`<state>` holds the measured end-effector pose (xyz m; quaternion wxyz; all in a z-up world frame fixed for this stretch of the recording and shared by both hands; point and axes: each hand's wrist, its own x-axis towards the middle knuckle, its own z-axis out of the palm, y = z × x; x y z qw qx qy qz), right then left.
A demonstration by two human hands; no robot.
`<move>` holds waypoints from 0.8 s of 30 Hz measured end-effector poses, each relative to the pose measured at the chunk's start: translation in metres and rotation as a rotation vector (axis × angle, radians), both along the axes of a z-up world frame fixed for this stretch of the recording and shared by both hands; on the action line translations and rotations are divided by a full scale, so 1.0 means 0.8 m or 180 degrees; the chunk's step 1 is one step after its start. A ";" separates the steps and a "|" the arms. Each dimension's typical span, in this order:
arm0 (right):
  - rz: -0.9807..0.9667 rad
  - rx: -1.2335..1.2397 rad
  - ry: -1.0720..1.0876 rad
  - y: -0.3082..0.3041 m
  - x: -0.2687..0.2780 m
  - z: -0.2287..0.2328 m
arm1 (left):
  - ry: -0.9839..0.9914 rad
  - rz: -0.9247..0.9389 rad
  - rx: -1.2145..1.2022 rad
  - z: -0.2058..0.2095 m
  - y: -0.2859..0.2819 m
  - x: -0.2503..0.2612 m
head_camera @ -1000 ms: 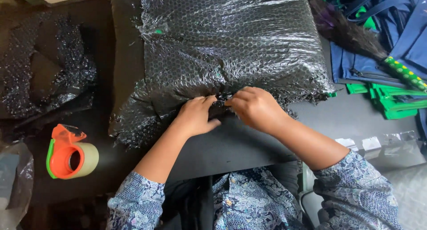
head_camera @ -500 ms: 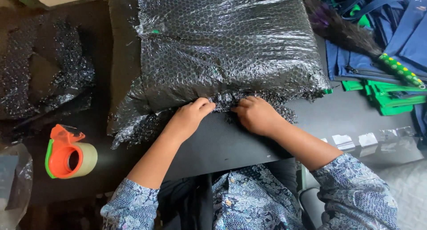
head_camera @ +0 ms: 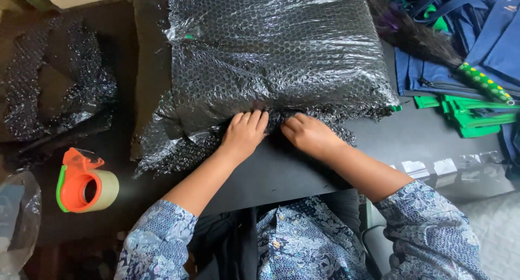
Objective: Wrapping a large item in black bubble wrap and securing it with clear tape using a tape dispenser.
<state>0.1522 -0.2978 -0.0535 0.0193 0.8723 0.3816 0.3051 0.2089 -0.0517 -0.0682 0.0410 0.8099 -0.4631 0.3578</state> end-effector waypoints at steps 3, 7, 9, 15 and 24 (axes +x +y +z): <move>0.0077 0.0081 -0.0230 0.003 0.007 0.046 | -0.0018 0.0098 -0.0125 0.021 -0.013 -0.011; 0.0065 0.0156 -0.0473 0.008 0.029 0.067 | 0.0041 0.0268 -0.0165 0.009 -0.015 0.006; 0.0036 0.0190 -0.0757 0.012 0.037 0.089 | 0.0243 0.0512 -0.0056 0.009 -0.015 0.010; 0.0313 0.0667 -0.0638 0.004 0.082 0.070 | 0.0638 0.0314 -0.0118 0.026 -0.007 0.006; 0.0352 0.0793 -0.0270 -0.017 0.043 0.090 | 0.0500 0.0220 -0.0216 0.038 -0.002 0.002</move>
